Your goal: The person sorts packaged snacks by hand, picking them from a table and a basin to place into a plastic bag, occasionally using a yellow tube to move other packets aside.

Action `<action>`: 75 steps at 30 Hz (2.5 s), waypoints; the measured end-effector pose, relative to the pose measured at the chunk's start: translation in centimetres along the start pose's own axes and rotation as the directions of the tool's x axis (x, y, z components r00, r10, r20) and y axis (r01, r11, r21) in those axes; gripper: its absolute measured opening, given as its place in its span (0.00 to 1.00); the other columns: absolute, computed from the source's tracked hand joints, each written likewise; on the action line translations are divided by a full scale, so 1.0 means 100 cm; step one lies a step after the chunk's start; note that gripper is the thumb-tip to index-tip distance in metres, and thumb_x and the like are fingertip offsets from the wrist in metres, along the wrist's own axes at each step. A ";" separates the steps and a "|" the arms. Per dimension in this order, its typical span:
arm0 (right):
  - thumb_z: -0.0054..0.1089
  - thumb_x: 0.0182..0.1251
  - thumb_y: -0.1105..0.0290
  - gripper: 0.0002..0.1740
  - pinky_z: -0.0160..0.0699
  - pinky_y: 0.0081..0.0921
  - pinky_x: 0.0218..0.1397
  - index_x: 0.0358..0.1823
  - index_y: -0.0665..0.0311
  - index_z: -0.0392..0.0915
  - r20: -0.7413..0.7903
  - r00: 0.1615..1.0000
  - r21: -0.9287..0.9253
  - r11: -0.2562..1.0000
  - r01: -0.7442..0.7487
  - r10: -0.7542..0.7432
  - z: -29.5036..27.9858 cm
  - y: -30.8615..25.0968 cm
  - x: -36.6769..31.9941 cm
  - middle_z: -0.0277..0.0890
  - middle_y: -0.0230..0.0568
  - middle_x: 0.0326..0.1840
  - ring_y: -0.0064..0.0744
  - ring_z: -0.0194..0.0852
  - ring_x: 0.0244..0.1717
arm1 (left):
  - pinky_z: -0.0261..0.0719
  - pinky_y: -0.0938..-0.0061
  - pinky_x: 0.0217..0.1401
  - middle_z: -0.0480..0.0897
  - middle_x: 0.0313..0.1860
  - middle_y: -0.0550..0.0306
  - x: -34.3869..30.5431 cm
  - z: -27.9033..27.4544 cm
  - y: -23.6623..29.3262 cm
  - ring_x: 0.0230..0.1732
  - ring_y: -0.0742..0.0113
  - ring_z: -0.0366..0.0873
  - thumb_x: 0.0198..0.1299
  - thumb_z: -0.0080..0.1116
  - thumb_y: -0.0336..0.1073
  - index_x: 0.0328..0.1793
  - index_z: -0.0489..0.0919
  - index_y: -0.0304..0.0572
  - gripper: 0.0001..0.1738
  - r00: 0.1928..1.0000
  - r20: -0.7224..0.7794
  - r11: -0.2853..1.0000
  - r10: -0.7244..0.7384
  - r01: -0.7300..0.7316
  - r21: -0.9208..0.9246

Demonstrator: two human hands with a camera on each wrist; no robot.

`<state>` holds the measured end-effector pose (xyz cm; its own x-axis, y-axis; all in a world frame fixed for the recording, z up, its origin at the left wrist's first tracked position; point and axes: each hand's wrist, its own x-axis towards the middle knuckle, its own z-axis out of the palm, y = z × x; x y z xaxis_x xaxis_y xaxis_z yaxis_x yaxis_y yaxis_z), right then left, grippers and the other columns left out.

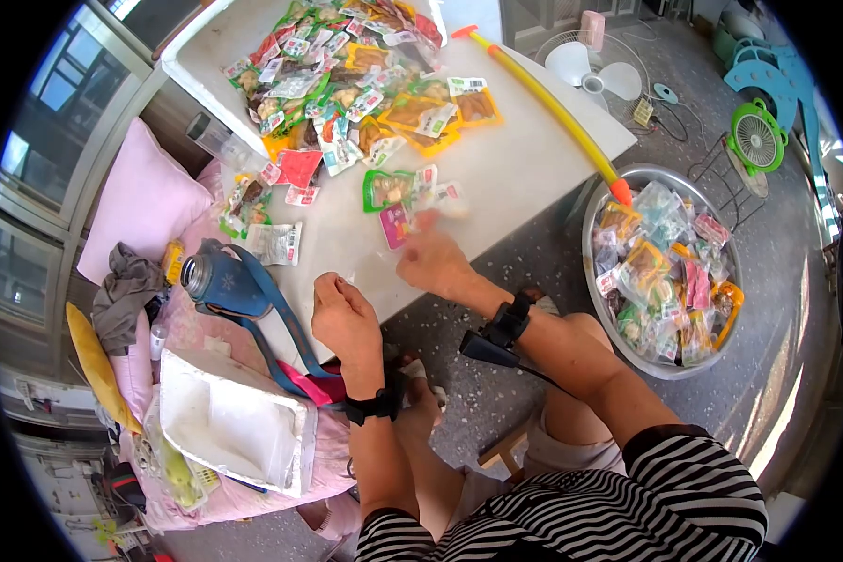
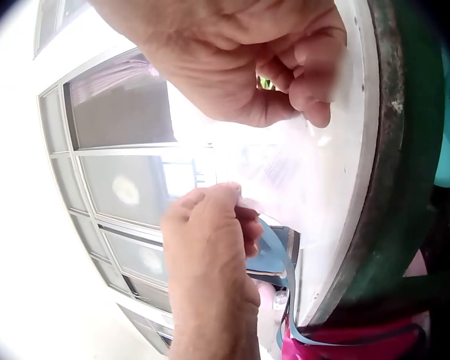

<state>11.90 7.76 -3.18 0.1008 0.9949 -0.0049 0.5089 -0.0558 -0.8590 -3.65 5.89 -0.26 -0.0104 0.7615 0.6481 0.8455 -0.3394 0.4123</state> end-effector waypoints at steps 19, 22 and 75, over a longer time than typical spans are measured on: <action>0.57 0.57 0.62 0.12 0.77 0.44 0.38 0.26 0.64 0.80 -0.152 0.960 -0.185 0.961 0.206 -0.235 -0.004 -0.010 -0.008 0.79 0.52 0.28 0.54 0.78 0.34 | 0.74 0.54 0.31 0.81 0.30 0.44 -0.006 -0.002 0.005 0.31 0.41 0.78 0.54 0.55 0.25 0.36 0.76 0.39 0.04 0.994 0.108 0.999 -0.007 0.001 0.054; 0.57 0.60 0.61 0.12 0.76 0.43 0.37 0.31 0.64 0.79 -0.249 0.943 -0.145 0.971 0.188 -0.220 -0.025 -0.017 0.005 0.79 0.50 0.28 0.54 0.78 0.33 | 0.74 0.54 0.30 0.81 0.29 0.45 -0.005 -0.003 0.006 0.29 0.42 0.78 0.54 0.56 0.26 0.34 0.76 0.40 0.02 0.994 0.106 0.998 -0.022 0.015 0.064; 0.57 0.63 0.68 0.24 0.87 0.32 0.28 0.55 0.77 0.65 -0.154 0.883 0.410 0.784 0.465 -0.443 -0.113 0.040 -0.010 0.75 0.50 0.47 0.45 0.83 0.37 | 0.72 0.55 0.27 0.78 0.25 0.46 -0.006 0.009 0.007 0.27 0.42 0.77 0.57 0.57 0.28 0.32 0.76 0.38 0.03 0.989 0.148 0.998 0.023 -0.013 -0.068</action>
<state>23.47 5.64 -0.84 -0.0045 0.8902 0.4555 0.0951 0.4538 -0.8860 -2.57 5.72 -0.97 0.0886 0.8268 0.5554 0.8071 -0.3864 0.4465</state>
